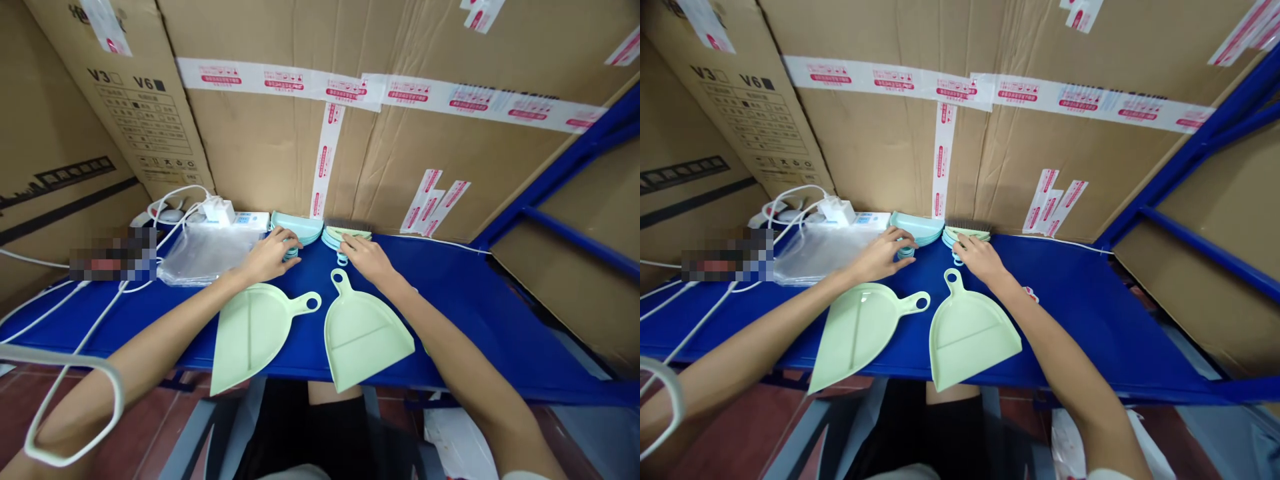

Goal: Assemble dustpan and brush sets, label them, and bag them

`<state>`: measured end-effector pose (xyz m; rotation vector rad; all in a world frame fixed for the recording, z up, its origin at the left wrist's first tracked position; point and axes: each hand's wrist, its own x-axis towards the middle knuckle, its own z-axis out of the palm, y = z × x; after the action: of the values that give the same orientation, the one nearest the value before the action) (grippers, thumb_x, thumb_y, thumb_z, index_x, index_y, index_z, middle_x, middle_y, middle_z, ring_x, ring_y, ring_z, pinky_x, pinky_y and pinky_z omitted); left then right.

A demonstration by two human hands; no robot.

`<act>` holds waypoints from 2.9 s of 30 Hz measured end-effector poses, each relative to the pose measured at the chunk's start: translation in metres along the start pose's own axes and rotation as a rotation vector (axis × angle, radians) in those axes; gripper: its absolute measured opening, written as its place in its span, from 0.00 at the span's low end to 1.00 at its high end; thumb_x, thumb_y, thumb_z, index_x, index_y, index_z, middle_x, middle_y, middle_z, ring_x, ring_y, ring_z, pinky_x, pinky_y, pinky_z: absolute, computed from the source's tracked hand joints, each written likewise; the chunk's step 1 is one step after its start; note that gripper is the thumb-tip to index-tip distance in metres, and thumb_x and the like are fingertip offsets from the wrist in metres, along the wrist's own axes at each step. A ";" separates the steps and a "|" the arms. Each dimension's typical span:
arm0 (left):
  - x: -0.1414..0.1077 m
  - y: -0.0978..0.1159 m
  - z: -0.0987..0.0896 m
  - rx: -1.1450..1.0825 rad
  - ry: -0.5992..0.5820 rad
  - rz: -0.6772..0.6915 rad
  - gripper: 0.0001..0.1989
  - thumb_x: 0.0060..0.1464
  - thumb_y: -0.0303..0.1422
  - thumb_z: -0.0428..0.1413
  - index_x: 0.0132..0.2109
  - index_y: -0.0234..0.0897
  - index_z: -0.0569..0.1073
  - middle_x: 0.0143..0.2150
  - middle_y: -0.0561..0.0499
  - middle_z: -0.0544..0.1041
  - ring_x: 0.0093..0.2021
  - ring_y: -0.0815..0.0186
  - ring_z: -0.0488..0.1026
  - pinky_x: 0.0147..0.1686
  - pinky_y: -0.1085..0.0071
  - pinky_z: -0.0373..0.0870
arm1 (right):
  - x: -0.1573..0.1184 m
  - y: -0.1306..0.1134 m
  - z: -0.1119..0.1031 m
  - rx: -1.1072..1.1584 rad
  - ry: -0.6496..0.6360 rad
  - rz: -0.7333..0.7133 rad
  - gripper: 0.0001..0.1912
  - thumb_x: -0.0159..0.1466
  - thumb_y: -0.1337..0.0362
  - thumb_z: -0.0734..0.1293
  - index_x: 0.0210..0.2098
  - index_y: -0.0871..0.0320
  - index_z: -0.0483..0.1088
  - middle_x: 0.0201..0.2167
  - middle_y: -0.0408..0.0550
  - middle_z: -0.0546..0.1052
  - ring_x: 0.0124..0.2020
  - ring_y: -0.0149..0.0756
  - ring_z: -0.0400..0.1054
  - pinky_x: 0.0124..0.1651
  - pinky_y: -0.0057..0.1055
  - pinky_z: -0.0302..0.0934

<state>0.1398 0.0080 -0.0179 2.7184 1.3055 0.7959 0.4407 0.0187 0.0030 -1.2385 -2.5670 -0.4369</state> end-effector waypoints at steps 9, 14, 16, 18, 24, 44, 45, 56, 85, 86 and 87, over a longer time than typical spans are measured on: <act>-0.001 -0.006 0.011 0.006 0.034 0.028 0.14 0.66 0.31 0.56 0.55 0.38 0.81 0.55 0.38 0.75 0.59 0.45 0.68 0.63 0.44 0.71 | -0.004 0.006 -0.004 0.323 -0.027 0.059 0.17 0.71 0.57 0.74 0.55 0.61 0.81 0.67 0.63 0.76 0.65 0.52 0.75 0.67 0.45 0.68; -0.001 -0.005 0.011 0.015 0.056 0.023 0.15 0.66 0.31 0.56 0.57 0.37 0.80 0.57 0.38 0.73 0.62 0.45 0.67 0.64 0.45 0.71 | -0.006 -0.007 -0.009 0.168 -0.176 0.057 0.16 0.75 0.61 0.70 0.59 0.55 0.81 0.75 0.61 0.67 0.66 0.55 0.74 0.63 0.48 0.72; -0.001 -0.006 0.011 0.021 0.053 0.021 0.16 0.66 0.31 0.57 0.58 0.37 0.79 0.58 0.38 0.72 0.64 0.44 0.66 0.64 0.44 0.71 | -0.006 -0.012 -0.012 0.111 -0.205 0.060 0.16 0.75 0.61 0.69 0.59 0.53 0.82 0.76 0.60 0.65 0.65 0.56 0.74 0.59 0.49 0.74; -0.001 -0.006 0.011 0.022 0.050 0.015 0.16 0.65 0.31 0.58 0.58 0.37 0.79 0.59 0.38 0.72 0.64 0.44 0.66 0.65 0.44 0.70 | -0.006 -0.015 -0.014 0.064 -0.226 0.059 0.17 0.75 0.62 0.69 0.61 0.52 0.81 0.77 0.60 0.64 0.66 0.58 0.73 0.56 0.48 0.76; -0.001 -0.007 0.011 0.001 0.059 -0.002 0.19 0.63 0.31 0.61 0.60 0.38 0.77 0.61 0.38 0.71 0.65 0.44 0.67 0.67 0.44 0.68 | -0.006 -0.017 -0.017 -0.006 -0.210 0.033 0.16 0.76 0.64 0.67 0.59 0.51 0.81 0.76 0.56 0.65 0.60 0.55 0.78 0.48 0.45 0.77; 0.000 -0.005 0.009 0.031 0.067 -0.018 0.18 0.69 0.38 0.57 0.61 0.36 0.76 0.61 0.37 0.71 0.64 0.44 0.66 0.67 0.44 0.68 | -0.019 0.006 -0.031 0.162 -0.001 0.148 0.20 0.74 0.54 0.70 0.62 0.51 0.77 0.62 0.51 0.78 0.45 0.44 0.79 0.43 0.37 0.66; 0.000 -0.005 0.009 0.033 0.074 -0.016 0.18 0.70 0.38 0.56 0.61 0.36 0.76 0.61 0.37 0.71 0.64 0.44 0.67 0.67 0.44 0.68 | -0.019 0.004 -0.031 0.164 0.011 0.147 0.20 0.74 0.53 0.70 0.63 0.50 0.77 0.62 0.51 0.77 0.45 0.44 0.79 0.43 0.38 0.66; 0.000 -0.002 0.007 0.030 0.077 -0.029 0.17 0.70 0.38 0.55 0.60 0.35 0.76 0.60 0.36 0.71 0.64 0.44 0.67 0.65 0.43 0.70 | -0.016 0.000 -0.019 0.111 0.003 0.125 0.20 0.74 0.54 0.71 0.62 0.49 0.78 0.64 0.52 0.75 0.49 0.44 0.78 0.36 0.34 0.63; -0.006 0.036 -0.016 -0.559 -0.610 0.114 0.13 0.64 0.40 0.65 0.48 0.36 0.85 0.34 0.49 0.85 0.32 0.66 0.79 0.34 0.74 0.68 | -0.028 -0.051 -0.036 0.090 -0.292 -0.144 0.22 0.72 0.75 0.62 0.56 0.52 0.83 0.55 0.52 0.81 0.37 0.35 0.75 0.34 0.33 0.51; -0.006 0.038 -0.014 -0.565 -0.585 0.096 0.14 0.65 0.41 0.64 0.47 0.35 0.85 0.33 0.49 0.84 0.31 0.66 0.78 0.33 0.74 0.67 | -0.028 -0.044 -0.041 0.157 -0.272 -0.157 0.20 0.71 0.75 0.63 0.51 0.53 0.84 0.53 0.51 0.82 0.39 0.35 0.75 0.35 0.32 0.52; -0.006 0.040 -0.012 -0.569 -0.559 0.077 0.15 0.65 0.43 0.64 0.47 0.34 0.85 0.32 0.49 0.84 0.30 0.66 0.77 0.32 0.74 0.67 | -0.028 -0.035 -0.047 0.246 -0.243 -0.176 0.19 0.70 0.76 0.64 0.46 0.54 0.85 0.50 0.50 0.82 0.41 0.36 0.75 0.36 0.32 0.54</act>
<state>0.1594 -0.0247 -0.0006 2.2843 0.7202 0.2947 0.4343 -0.0397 0.0305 -1.0404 -2.8398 0.0014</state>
